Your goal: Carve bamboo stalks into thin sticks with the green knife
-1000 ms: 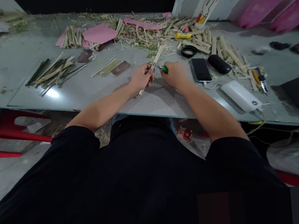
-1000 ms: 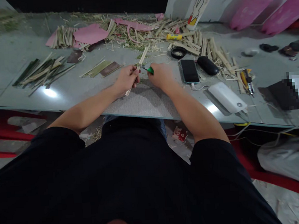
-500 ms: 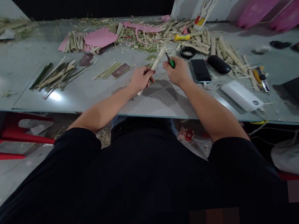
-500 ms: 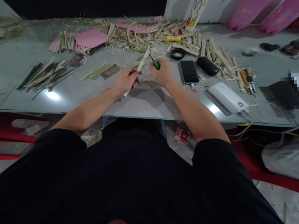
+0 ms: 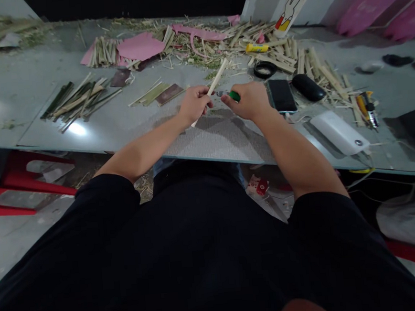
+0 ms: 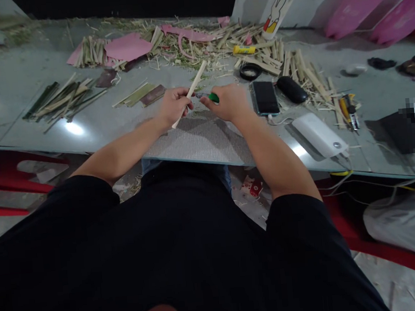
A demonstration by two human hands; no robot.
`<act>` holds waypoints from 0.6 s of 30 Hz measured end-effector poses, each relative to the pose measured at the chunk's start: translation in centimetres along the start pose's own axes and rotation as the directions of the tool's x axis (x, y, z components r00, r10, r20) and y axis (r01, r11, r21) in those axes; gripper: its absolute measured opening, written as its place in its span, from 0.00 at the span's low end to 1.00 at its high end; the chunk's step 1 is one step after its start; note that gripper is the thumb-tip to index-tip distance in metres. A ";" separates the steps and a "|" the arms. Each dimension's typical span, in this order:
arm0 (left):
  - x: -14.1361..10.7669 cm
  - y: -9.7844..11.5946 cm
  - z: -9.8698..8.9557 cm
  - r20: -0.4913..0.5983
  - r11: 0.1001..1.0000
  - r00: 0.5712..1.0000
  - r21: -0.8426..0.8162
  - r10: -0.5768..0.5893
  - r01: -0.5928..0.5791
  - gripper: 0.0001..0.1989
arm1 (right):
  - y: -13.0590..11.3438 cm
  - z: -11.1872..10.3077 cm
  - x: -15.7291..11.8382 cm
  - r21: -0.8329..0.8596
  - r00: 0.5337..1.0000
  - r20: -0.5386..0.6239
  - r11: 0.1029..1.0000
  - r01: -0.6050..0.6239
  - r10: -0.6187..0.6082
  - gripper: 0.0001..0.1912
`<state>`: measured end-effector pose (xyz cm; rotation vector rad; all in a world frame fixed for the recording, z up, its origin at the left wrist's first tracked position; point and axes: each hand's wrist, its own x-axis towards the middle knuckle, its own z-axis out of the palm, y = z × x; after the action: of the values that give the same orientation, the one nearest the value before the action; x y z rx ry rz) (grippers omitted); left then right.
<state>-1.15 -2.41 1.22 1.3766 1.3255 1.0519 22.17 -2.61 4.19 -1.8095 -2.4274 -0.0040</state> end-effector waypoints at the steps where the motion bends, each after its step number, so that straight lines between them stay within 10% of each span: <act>1: 0.0 0.0 0.0 0.004 1.000 1.000 0.003 0.007 -0.008 0.12 | -0.1 0.0 0.0 -0.013 1.000 -0.003 1.000 0.015 -0.015 0.29; 18: 0.2 -0.3 -0.2 0.065 1.000 0.998 -0.007 0.024 -0.024 0.16 | -1.2 0.0 -0.5 0.057 1.000 -0.008 0.998 -0.002 0.003 0.30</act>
<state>-1.43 -2.16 0.98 1.4139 1.2601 1.0175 21.19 -3.44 4.24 -1.7850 -2.3947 0.0579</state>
